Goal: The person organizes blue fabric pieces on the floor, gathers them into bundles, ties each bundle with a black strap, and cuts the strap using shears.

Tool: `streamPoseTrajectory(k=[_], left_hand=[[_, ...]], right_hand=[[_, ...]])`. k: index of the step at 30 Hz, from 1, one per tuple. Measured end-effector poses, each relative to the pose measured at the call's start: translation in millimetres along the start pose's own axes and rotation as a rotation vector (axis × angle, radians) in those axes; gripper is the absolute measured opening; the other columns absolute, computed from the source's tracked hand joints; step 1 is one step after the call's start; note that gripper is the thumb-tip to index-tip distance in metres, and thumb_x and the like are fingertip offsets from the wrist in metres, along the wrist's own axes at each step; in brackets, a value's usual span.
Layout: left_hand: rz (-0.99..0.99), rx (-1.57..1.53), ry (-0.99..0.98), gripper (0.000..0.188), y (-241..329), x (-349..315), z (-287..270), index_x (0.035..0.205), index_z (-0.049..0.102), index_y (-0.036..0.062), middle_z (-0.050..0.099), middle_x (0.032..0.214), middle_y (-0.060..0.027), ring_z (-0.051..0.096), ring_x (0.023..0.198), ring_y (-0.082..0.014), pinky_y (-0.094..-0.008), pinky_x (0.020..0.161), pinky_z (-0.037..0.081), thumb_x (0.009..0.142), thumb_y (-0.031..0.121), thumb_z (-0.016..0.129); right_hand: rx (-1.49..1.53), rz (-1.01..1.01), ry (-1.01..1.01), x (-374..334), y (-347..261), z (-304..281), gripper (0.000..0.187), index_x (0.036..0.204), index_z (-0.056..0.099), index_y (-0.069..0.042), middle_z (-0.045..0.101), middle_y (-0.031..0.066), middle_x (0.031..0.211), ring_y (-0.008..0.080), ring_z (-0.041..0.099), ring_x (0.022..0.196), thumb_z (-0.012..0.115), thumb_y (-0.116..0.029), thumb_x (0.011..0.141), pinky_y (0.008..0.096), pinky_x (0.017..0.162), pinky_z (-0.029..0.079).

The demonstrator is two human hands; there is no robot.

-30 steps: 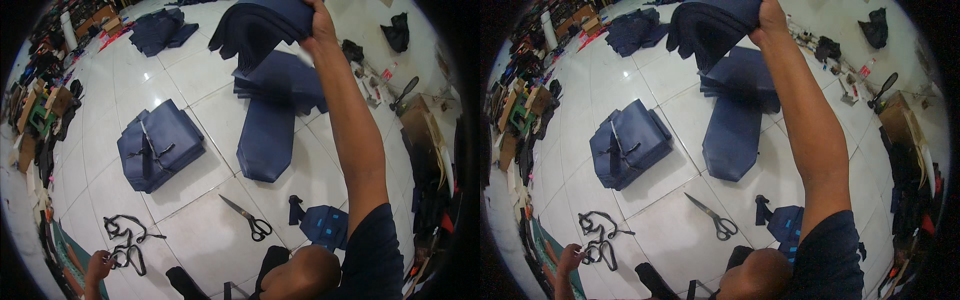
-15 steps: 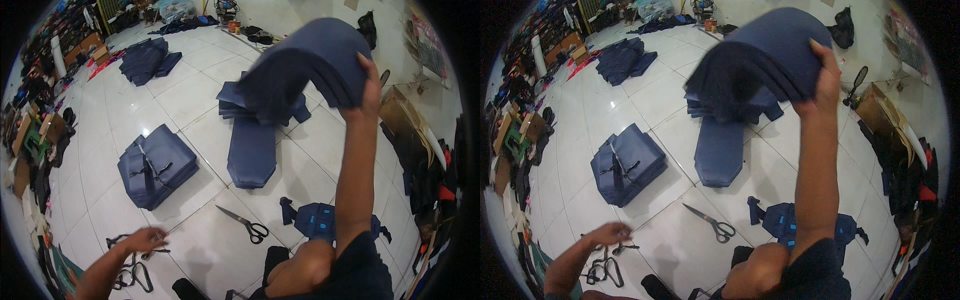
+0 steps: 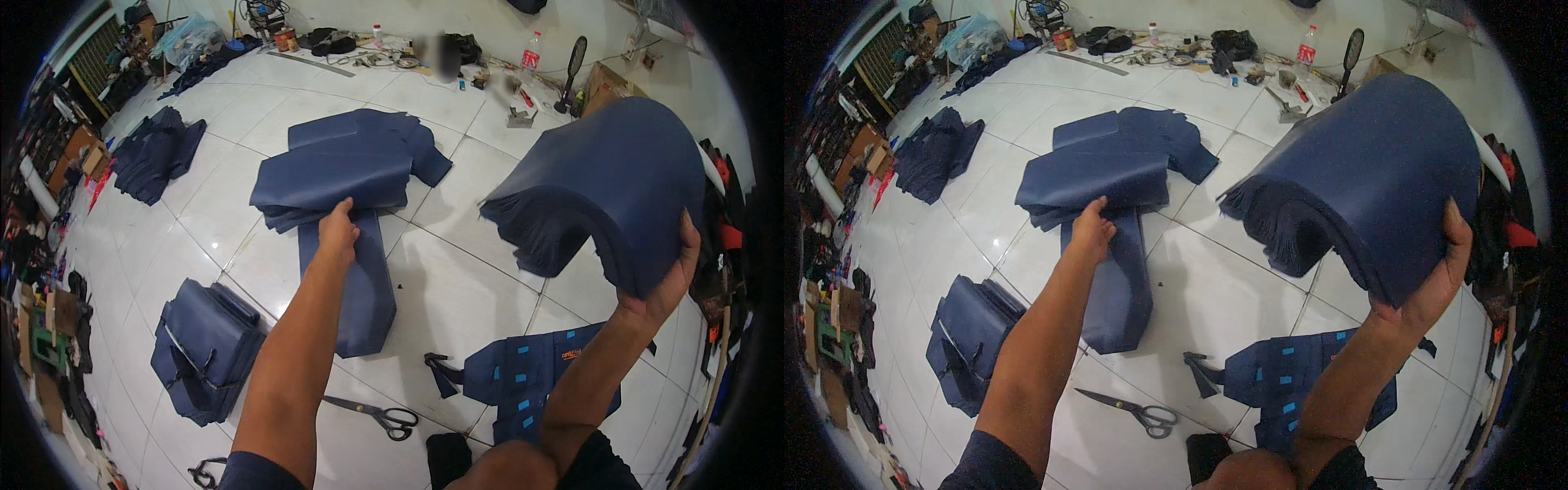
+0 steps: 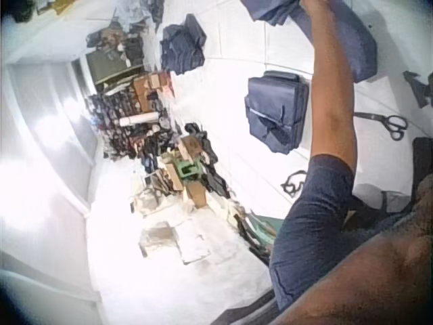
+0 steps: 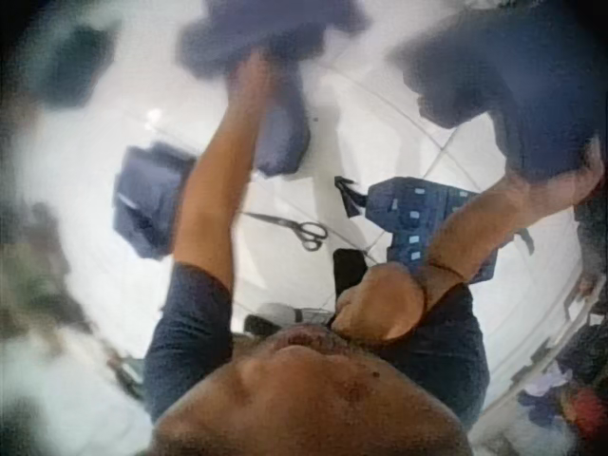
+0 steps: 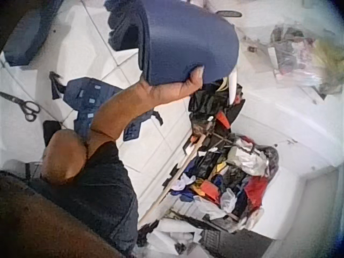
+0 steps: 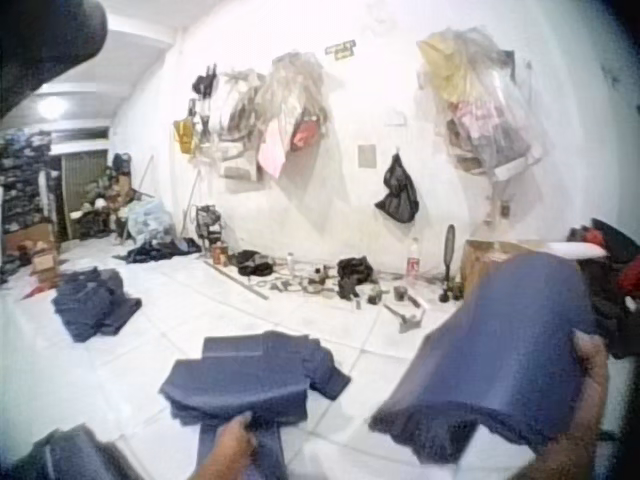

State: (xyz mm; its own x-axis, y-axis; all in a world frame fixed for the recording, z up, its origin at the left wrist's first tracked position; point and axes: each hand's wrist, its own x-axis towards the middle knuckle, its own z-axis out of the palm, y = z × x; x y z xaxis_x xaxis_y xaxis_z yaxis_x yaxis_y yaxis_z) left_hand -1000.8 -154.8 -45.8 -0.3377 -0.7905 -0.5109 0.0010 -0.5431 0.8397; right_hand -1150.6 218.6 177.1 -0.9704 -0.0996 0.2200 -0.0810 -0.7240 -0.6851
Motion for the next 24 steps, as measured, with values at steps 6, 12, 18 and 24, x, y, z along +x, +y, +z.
streamPoseTrajectory(k=[6,12,18,24], left_hand=[[0.117,-0.251,0.054,0.053,13.9,8.5,38.3,0.129,0.039,-0.0116,0.052,0.117,-0.0257,0.062,0.102,-0.0347,-0.0405,0.082,0.057,0.097,0.027,0.056],[0.173,-0.08,0.162,0.025,58.3,16.3,63.1,0.106,0.053,-0.0117,0.064,0.091,-0.0196,0.069,0.074,-0.0247,-0.029,0.062,0.063,0.099,0.012,0.05],[0.242,0.542,0.213,0.032,71.5,30.0,52.1,0.106,0.057,-0.0079,0.064,0.098,-0.0177,0.068,0.089,-0.0315,-0.0418,0.074,0.059,0.096,0.023,0.06],[0.909,1.494,0.136,0.06,73.9,-6.7,57.7,0.137,0.052,0.0095,0.049,0.141,-0.0228,0.046,0.13,-0.0435,-0.0569,0.104,0.038,0.093,0.05,0.057]], right_hand=[[-0.041,-0.105,0.126,15.3,18.4,-12.9,0.044,0.119,0.059,0.007,0.066,0.0219,0.113,0.0296,0.071,0.091,0.064,-0.022,0.087,0.0397,0.074,0.063],[-0.026,-0.005,0.064,23.2,30.5,-23.6,0.046,0.119,0.058,0.008,0.065,0.0243,0.113,0.0306,0.072,0.087,0.065,-0.022,0.085,0.0401,0.069,0.064],[0.036,0.076,0.073,21.5,37.7,-14.7,0.046,0.122,0.055,0.008,0.065,0.0232,0.112,0.0292,0.072,0.086,0.063,-0.02,0.086,0.0398,0.067,0.064],[0.03,0.09,0.043,32.3,34.9,-33.8,0.043,0.12,0.058,0.004,0.066,0.0184,0.113,0.0297,0.068,0.097,0.063,-0.023,0.087,0.0409,0.08,0.061]])
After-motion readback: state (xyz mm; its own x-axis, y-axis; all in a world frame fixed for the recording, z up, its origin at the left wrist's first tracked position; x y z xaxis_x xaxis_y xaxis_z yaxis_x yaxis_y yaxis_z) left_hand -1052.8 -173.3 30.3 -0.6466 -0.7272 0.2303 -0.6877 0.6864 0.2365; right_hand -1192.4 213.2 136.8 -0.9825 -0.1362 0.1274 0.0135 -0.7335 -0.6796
